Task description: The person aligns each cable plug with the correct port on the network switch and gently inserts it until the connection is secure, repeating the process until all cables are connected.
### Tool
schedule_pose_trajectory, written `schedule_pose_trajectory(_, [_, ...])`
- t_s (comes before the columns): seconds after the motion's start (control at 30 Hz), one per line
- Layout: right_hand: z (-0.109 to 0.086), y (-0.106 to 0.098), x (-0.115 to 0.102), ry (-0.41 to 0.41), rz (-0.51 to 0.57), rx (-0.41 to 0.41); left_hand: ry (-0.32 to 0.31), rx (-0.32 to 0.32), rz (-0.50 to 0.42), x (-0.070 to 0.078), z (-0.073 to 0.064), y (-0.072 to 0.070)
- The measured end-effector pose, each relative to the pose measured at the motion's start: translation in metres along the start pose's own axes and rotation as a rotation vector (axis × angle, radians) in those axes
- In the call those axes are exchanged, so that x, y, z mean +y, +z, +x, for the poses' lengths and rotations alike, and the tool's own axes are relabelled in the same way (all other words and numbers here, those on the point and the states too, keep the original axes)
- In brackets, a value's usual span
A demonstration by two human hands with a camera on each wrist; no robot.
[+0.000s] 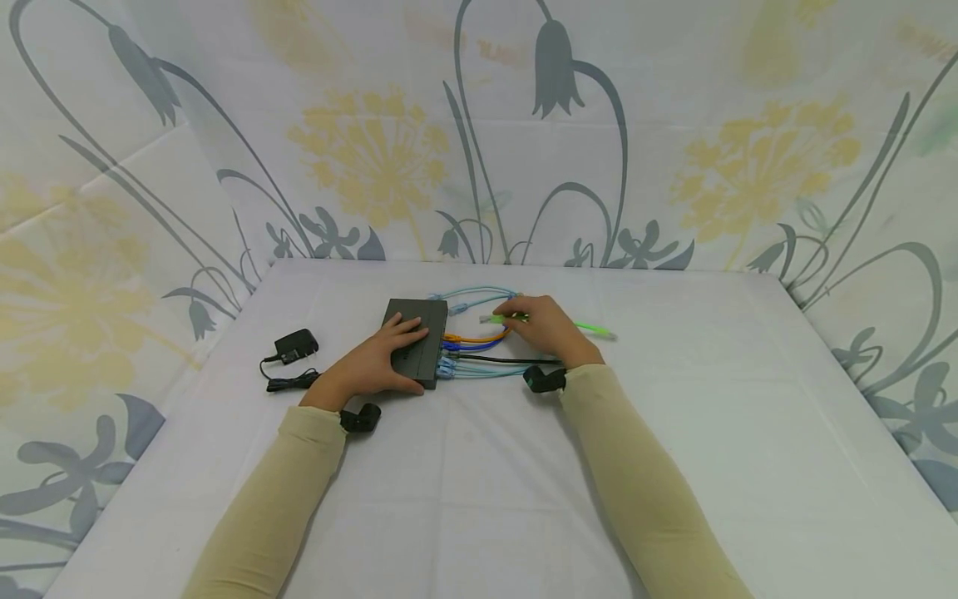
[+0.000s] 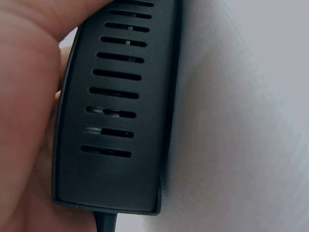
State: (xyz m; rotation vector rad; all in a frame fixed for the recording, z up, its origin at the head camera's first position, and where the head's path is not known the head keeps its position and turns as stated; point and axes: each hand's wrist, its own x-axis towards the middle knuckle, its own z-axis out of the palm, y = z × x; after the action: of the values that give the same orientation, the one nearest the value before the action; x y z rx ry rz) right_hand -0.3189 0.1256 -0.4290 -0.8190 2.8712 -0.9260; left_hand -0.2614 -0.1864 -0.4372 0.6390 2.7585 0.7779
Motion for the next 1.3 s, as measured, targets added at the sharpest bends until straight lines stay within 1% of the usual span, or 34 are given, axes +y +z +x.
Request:
schedule_pose_trajectory(0.23, [0.002, 0.005, -0.006, -0.015, 0.007, -0.003, 0.018, 0.015, 0.002, -0.003, 0.002, 0.002])
schedule_pose_trajectory(0.47, [0.005, 0.011, -0.008, -0.045, -0.039, -0.001, -0.009, -0.001, 0.002, -0.001, 0.001, 0.0])
schedule_pose_trajectory(0.6, [0.006, 0.012, -0.011, -0.05, -0.059, -0.012, -0.011, -0.004, 0.001, 0.0, 0.0, 0.0])
schedule_pose_trajectory(0.83, [0.009, 0.015, -0.013, -0.064, -0.053, -0.016, -0.015, -0.007, 0.001, -0.002, 0.002, 0.001])
schedule_pose_trajectory(1.0, [0.011, 0.018, -0.015, -0.067, -0.05, -0.017, -0.017, -0.009, 0.002, -0.003, 0.003, 0.002])
schedule_pose_trajectory(1.13, [0.012, 0.02, -0.017, -0.071, -0.071, -0.014, -0.022, -0.01, -0.001, -0.004, 0.003, 0.002])
schedule_pose_trajectory(1.3, [0.012, 0.022, -0.019, -0.049, -0.083, -0.035, -0.015, -0.007, -0.002, -0.005, 0.003, 0.002])
